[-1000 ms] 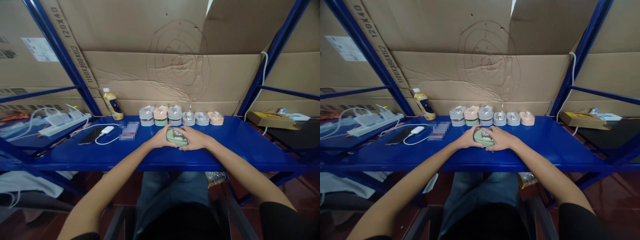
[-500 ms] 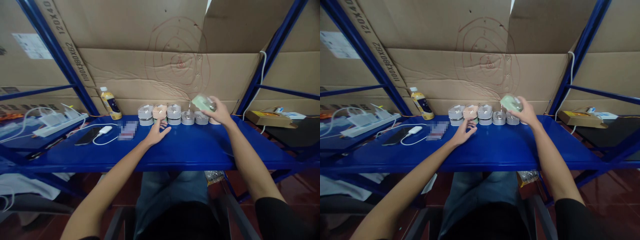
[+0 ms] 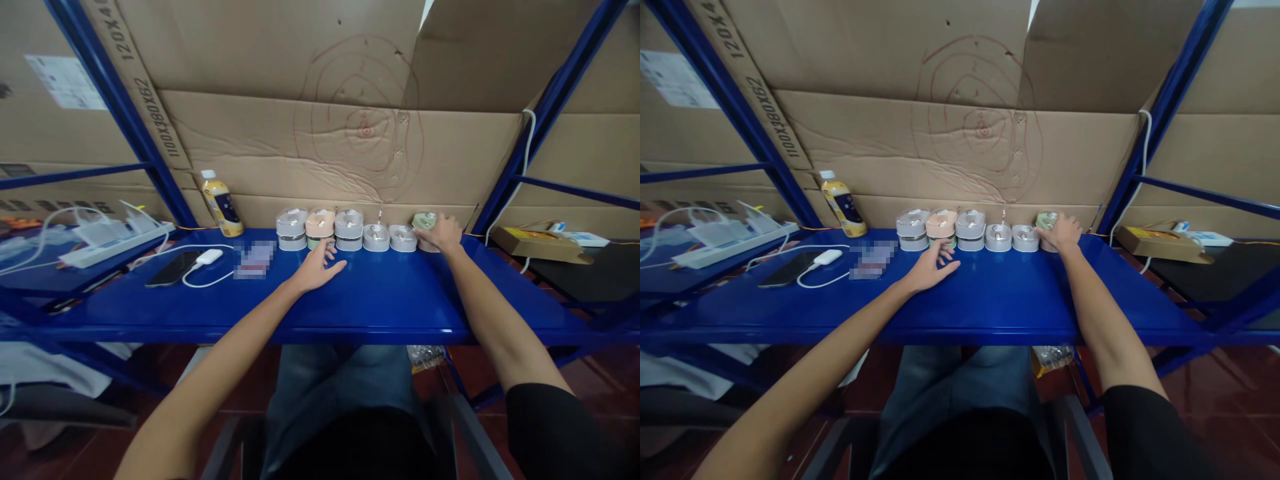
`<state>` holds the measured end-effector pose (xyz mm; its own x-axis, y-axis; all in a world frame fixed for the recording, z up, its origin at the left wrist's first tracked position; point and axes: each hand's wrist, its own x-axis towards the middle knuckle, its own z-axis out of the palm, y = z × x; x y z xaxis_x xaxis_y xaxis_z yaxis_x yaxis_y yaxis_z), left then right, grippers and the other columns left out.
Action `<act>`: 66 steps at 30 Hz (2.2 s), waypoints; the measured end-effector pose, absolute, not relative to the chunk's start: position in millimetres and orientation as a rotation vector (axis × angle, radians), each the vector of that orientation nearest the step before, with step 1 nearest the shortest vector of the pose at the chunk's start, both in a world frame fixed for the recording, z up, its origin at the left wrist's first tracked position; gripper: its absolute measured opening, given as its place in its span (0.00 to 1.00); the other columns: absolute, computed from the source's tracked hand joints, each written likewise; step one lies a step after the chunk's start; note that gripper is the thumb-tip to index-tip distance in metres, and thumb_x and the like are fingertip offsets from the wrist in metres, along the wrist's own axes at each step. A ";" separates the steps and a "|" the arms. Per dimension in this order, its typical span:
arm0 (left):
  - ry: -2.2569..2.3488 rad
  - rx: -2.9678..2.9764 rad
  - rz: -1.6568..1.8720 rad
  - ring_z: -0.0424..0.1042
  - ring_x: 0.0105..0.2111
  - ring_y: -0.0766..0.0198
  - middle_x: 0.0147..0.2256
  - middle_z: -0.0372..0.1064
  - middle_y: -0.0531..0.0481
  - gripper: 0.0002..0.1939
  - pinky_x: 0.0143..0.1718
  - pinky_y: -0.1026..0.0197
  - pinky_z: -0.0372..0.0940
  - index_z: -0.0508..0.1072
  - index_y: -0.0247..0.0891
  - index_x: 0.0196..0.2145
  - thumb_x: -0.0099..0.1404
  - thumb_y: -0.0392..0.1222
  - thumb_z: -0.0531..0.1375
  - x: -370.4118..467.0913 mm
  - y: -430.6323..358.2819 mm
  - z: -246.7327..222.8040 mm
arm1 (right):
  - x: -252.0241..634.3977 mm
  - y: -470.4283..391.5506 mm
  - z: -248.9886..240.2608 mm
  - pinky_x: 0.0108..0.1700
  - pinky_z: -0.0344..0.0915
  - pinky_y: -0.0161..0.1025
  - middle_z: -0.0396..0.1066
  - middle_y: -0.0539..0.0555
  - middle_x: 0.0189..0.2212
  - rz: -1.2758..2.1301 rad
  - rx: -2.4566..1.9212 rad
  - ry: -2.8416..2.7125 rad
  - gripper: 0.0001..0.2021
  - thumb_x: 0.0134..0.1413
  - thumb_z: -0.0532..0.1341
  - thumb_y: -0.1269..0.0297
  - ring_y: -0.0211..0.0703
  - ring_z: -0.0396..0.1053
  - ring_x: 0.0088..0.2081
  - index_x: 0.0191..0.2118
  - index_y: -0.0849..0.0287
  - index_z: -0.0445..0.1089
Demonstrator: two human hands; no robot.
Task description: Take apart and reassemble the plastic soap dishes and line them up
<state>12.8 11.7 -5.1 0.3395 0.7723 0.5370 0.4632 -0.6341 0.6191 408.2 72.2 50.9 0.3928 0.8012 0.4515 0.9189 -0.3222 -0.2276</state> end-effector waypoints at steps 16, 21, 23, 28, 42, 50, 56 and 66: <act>1.145 2.267 1.172 0.75 0.44 0.54 0.48 0.73 0.41 0.32 0.42 0.51 0.72 0.64 0.39 0.60 0.65 0.55 0.66 10.6 12.9 -7.0 | 285.6 39.0 34.2 0.74 0.51 0.60 0.64 0.73 0.69 -0.308 -1.493 -2.479 0.38 0.66 0.56 0.39 0.68 0.58 0.72 0.67 0.68 0.66; 1.132 2.282 1.161 0.75 0.44 0.54 0.49 0.73 0.41 0.32 0.42 0.51 0.72 0.64 0.40 0.60 0.65 0.55 0.67 11.8 10.8 -5.8 | 275.9 2.1 60.3 0.64 0.61 0.64 0.73 0.75 0.58 -0.407 -1.703 -2.180 0.39 0.63 0.55 0.32 0.73 0.68 0.62 0.58 0.67 0.73; 1.100 2.295 1.156 0.75 0.45 0.53 0.49 0.73 0.41 0.34 0.44 0.50 0.72 0.64 0.40 0.60 0.63 0.56 0.69 12.0 8.5 -4.1 | 269.9 -7.4 65.2 0.59 0.66 0.66 0.71 0.80 0.59 -0.275 -1.892 -2.089 0.49 0.58 0.57 0.26 0.80 0.70 0.61 0.64 0.71 0.68; 0.947 2.283 1.045 0.74 0.55 0.44 0.55 0.71 0.35 0.54 0.55 0.41 0.71 0.61 0.39 0.66 0.50 0.59 0.78 11.7 3.3 0.4 | 261.1 -14.2 58.7 0.57 0.71 0.63 0.72 0.76 0.61 0.269 -1.673 -2.391 0.56 0.49 0.67 0.29 0.76 0.73 0.59 0.73 0.67 0.59; 0.682 2.305 0.863 0.65 0.68 0.35 0.68 0.64 0.31 0.65 0.69 0.32 0.60 0.55 0.41 0.74 0.47 0.54 0.81 15.5 -1.9 -1.4 | 260.5 -28.9 56.5 0.56 0.73 0.61 0.74 0.66 0.60 0.271 -1.075 -2.624 0.52 0.43 0.76 0.45 0.69 0.74 0.57 0.72 0.56 0.61; 0.821 2.471 0.831 0.70 0.63 0.40 0.61 0.69 0.38 0.47 0.67 0.38 0.63 0.70 0.42 0.67 0.54 0.58 0.77 13.1 -4.8 3.8 | 310.4 -1.4 63.9 0.60 0.71 0.59 0.76 0.63 0.57 0.338 -1.059 -2.167 0.46 0.53 0.70 0.43 0.61 0.76 0.55 0.73 0.58 0.58; 0.853 2.510 0.849 0.70 0.62 0.45 0.57 0.69 0.42 0.23 0.68 0.41 0.62 0.84 0.46 0.53 0.65 0.58 0.70 11.8 -7.4 5.2 | 324.5 9.6 56.5 0.61 0.69 0.62 0.74 0.67 0.61 0.263 -1.295 -2.057 0.47 0.52 0.71 0.42 0.66 0.74 0.58 0.72 0.60 0.61; 1.079 2.368 1.196 0.68 0.63 0.42 0.58 0.69 0.39 0.26 0.70 0.39 0.61 0.83 0.40 0.51 0.69 0.62 0.63 6.0 -0.8 8.8 | 326.8 14.9 52.1 0.65 0.65 0.65 0.70 0.66 0.65 0.254 -1.238 -1.992 0.47 0.55 0.69 0.40 0.68 0.71 0.63 0.74 0.56 0.58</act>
<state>6.0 -0.8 8.8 0.3798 0.7254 0.5740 0.4966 -0.6834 0.5351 326.8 14.9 52.1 -0.2388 0.8331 0.4989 0.6814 0.5098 -0.5252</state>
